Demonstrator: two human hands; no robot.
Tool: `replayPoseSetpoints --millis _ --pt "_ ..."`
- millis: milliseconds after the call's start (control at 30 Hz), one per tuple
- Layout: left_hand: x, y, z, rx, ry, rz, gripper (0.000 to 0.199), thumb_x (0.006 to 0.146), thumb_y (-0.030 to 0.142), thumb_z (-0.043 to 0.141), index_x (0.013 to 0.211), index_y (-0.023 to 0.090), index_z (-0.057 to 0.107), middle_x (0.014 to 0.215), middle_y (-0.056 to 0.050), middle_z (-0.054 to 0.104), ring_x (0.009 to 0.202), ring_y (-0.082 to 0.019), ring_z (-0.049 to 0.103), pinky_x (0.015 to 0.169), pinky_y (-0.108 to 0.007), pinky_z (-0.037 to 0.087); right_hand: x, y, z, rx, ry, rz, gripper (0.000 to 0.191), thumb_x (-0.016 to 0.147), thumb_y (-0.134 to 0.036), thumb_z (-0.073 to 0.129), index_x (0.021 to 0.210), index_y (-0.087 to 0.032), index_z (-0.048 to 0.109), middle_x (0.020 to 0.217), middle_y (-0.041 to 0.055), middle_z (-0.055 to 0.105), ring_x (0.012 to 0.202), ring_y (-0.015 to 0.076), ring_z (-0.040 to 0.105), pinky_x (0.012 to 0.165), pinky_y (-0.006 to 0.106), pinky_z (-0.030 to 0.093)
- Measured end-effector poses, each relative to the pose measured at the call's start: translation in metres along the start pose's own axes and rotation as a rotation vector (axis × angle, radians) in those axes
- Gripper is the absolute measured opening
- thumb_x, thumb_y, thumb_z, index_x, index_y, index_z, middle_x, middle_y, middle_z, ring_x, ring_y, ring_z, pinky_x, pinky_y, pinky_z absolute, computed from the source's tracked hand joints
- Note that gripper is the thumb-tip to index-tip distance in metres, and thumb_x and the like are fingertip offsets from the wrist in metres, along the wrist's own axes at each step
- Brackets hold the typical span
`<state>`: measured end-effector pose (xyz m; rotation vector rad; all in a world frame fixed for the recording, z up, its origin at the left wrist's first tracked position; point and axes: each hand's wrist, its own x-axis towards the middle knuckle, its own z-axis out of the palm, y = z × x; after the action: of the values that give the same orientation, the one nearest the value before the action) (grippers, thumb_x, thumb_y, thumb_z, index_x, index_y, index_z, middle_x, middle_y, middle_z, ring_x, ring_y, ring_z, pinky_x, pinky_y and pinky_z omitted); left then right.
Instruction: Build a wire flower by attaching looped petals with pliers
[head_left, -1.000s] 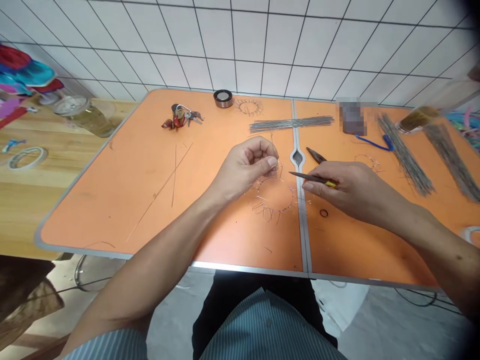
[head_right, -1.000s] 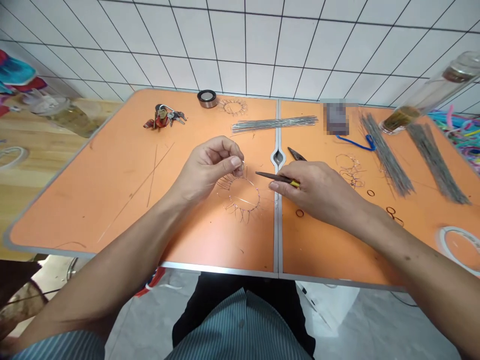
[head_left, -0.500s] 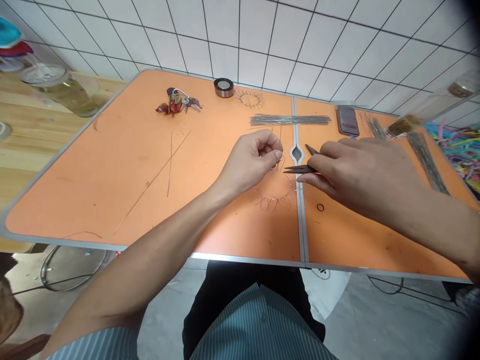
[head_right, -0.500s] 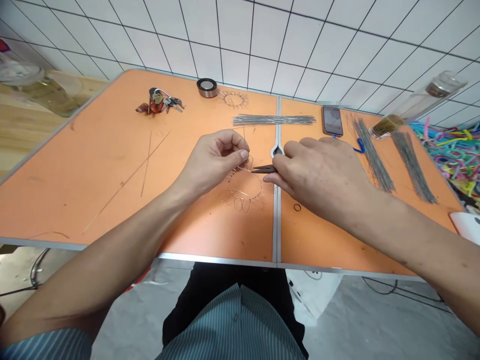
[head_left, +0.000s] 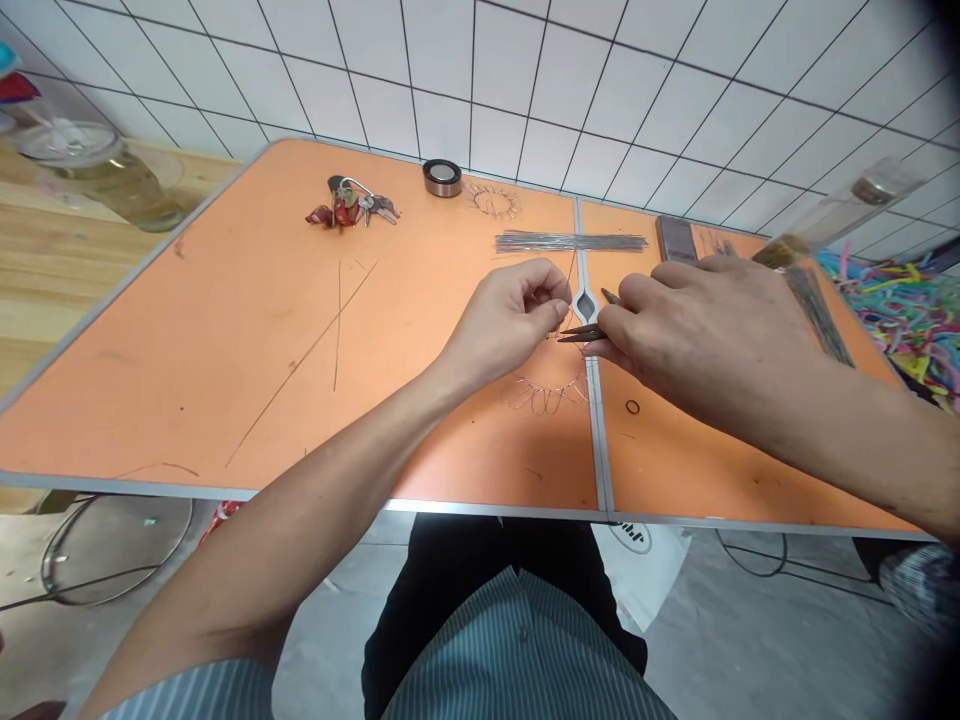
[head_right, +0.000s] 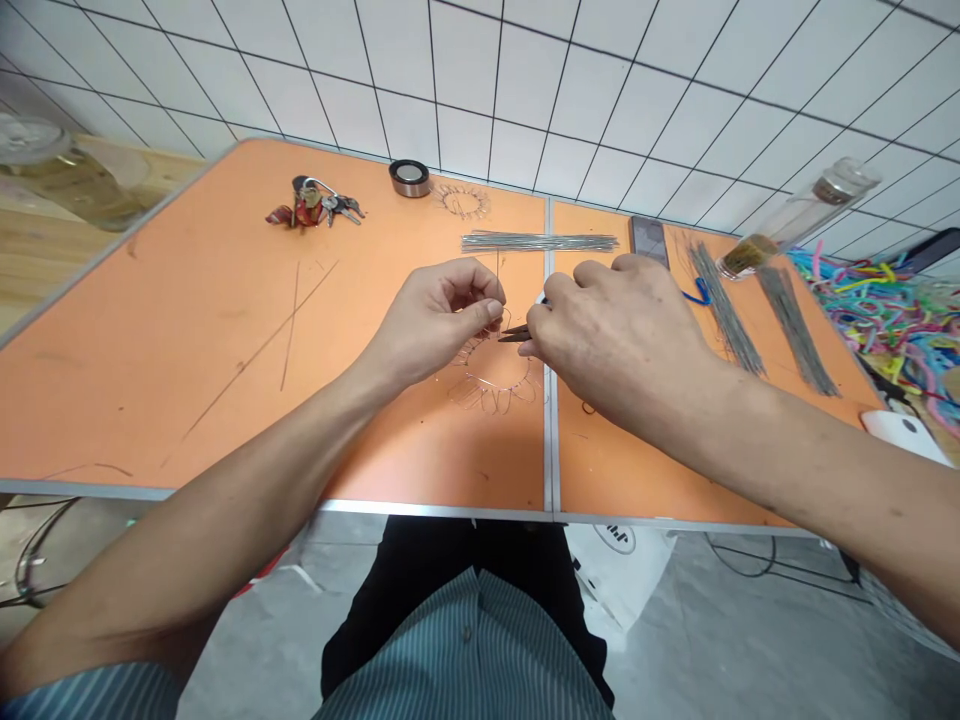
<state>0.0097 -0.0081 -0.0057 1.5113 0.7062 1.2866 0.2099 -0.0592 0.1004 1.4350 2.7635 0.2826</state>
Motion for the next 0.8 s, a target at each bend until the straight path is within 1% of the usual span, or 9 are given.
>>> replayPoseSetpoints --millis 100,200,367,467,600,700,800 --pt "0.000 -0.001 0.001 0.006 -0.018 0.030 0.015 0.088 0.009 0.072 0.080 0.021 0.068 0.075 0.000 0.066 0.069 -0.015 0.061 0.065 -0.031 0.045 0.000 -0.001 0.000 0.004 0.026 -0.020 0.053 0.114 -0.054 0.058 0.071 -0.024 0.065 0.074 0.0115 0.061 0.081 0.0283 0.059 0.071 0.044 0.027" --pt "0.000 -0.001 0.001 0.020 -0.027 0.044 0.015 0.088 0.010 0.072 0.080 0.021 0.067 0.075 0.000 0.066 0.071 -0.015 0.061 0.067 -0.031 0.046 -0.001 -0.003 -0.001 -0.108 -0.009 -0.045 0.049 0.115 -0.046 0.055 0.074 -0.023 0.068 0.077 0.0127 0.063 0.082 0.0288 0.061 0.071 0.044 0.028" --pt "-0.001 0.001 0.002 0.010 -0.046 0.050 0.013 0.090 0.012 0.073 0.081 0.020 0.069 0.079 -0.002 0.066 0.075 -0.017 0.062 0.070 -0.031 0.048 0.000 -0.004 -0.003 -0.155 -0.054 -0.076 0.044 0.114 -0.041 0.057 0.077 -0.023 0.072 0.081 0.0132 0.067 0.088 0.0306 0.064 0.074 0.044 0.031" --pt "-0.001 0.002 0.001 0.004 -0.068 0.064 0.014 0.093 0.017 0.076 0.081 0.021 0.069 0.079 -0.002 0.067 0.076 -0.017 0.062 0.069 -0.031 0.047 0.000 -0.003 -0.005 -0.212 -0.080 -0.085 0.037 0.112 -0.032 0.057 0.080 -0.023 0.073 0.083 0.0146 0.069 0.087 0.0324 0.065 0.073 0.045 0.030" --pt "-0.002 0.003 0.001 0.010 -0.083 0.086 0.016 0.096 0.022 0.077 0.082 0.021 0.069 0.079 -0.002 0.066 0.076 -0.017 0.061 0.068 -0.031 0.046 0.002 -0.004 -0.008 -0.372 -0.145 -0.119 0.026 0.109 -0.023 0.059 0.086 -0.022 0.074 0.087 0.0153 0.072 0.086 0.0329 0.065 0.072 0.044 0.028" --pt "-0.002 0.004 0.001 0.007 -0.089 0.098 0.017 0.096 0.021 0.076 0.082 0.020 0.068 0.080 -0.002 0.065 0.076 -0.016 0.061 0.069 -0.030 0.047 0.003 -0.006 -0.012 -0.481 -0.196 -0.141 0.022 0.109 -0.024 0.062 0.092 -0.022 0.075 0.087 0.0136 0.073 0.084 0.0310 0.065 0.071 0.043 0.028" --pt "-0.002 0.004 0.001 -0.007 -0.096 0.112 0.016 0.096 0.022 0.077 0.083 0.021 0.067 0.081 -0.001 0.065 0.076 -0.016 0.061 0.070 -0.030 0.049 0.002 -0.007 -0.015 -0.512 -0.202 -0.135 0.025 0.112 -0.026 0.059 0.095 -0.021 0.076 0.088 0.0118 0.074 0.082 0.0283 0.065 0.069 0.041 0.027"
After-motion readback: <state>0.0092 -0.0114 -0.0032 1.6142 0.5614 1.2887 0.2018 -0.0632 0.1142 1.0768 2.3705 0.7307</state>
